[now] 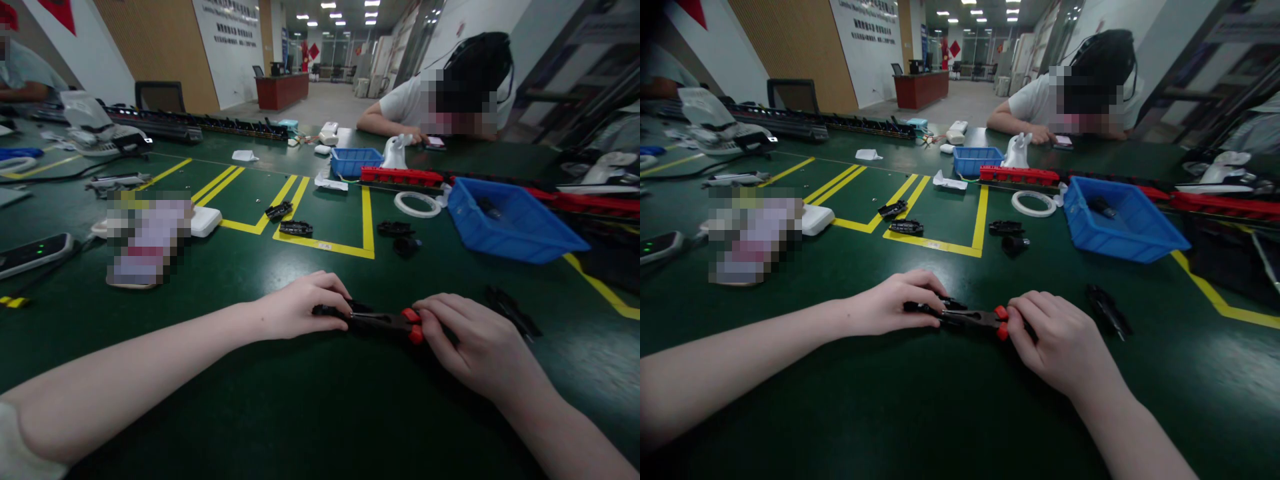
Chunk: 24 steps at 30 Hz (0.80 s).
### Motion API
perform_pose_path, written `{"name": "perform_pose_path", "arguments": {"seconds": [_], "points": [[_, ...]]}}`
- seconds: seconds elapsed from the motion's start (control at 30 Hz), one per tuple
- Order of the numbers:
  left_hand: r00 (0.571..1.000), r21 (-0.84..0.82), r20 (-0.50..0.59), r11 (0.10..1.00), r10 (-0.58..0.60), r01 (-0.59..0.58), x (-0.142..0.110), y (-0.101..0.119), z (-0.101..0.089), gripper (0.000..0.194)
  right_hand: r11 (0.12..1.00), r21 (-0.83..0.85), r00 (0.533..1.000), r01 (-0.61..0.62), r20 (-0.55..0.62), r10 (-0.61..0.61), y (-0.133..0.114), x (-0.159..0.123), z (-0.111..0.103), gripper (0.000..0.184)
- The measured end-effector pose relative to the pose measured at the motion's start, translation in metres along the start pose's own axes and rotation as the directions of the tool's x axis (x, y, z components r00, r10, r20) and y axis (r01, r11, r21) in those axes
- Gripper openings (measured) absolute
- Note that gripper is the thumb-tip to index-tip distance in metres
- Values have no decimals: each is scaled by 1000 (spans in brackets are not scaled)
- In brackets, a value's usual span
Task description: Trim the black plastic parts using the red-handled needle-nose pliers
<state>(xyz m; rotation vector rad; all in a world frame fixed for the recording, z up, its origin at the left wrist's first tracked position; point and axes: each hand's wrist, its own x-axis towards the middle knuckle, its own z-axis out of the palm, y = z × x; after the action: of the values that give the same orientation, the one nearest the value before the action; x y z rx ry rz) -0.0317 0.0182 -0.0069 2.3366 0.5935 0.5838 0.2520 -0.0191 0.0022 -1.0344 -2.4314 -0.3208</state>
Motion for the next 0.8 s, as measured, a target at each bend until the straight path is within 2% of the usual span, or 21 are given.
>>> {"name": "perform_pose_path", "arguments": {"seconds": [0.1,0.4,0.67,0.8], "points": [[1000,3,-13,1000,-11,11,0,0,0,12,1000,10,1000,-11,17,11,-3,-1,1,22],[999,7,1,999,-52,52,1,2,-1,14,999,-16,999,-44,-28,43,-9,-3,1,24],[994,34,16,993,-110,110,1,8,-2,44,999,-1,999,-37,-17,37,-11,-1,0,20],[995,71,72,995,-73,68,1,8,0,47,1000,7,999,-28,-30,28,-13,1,0,19]]}}
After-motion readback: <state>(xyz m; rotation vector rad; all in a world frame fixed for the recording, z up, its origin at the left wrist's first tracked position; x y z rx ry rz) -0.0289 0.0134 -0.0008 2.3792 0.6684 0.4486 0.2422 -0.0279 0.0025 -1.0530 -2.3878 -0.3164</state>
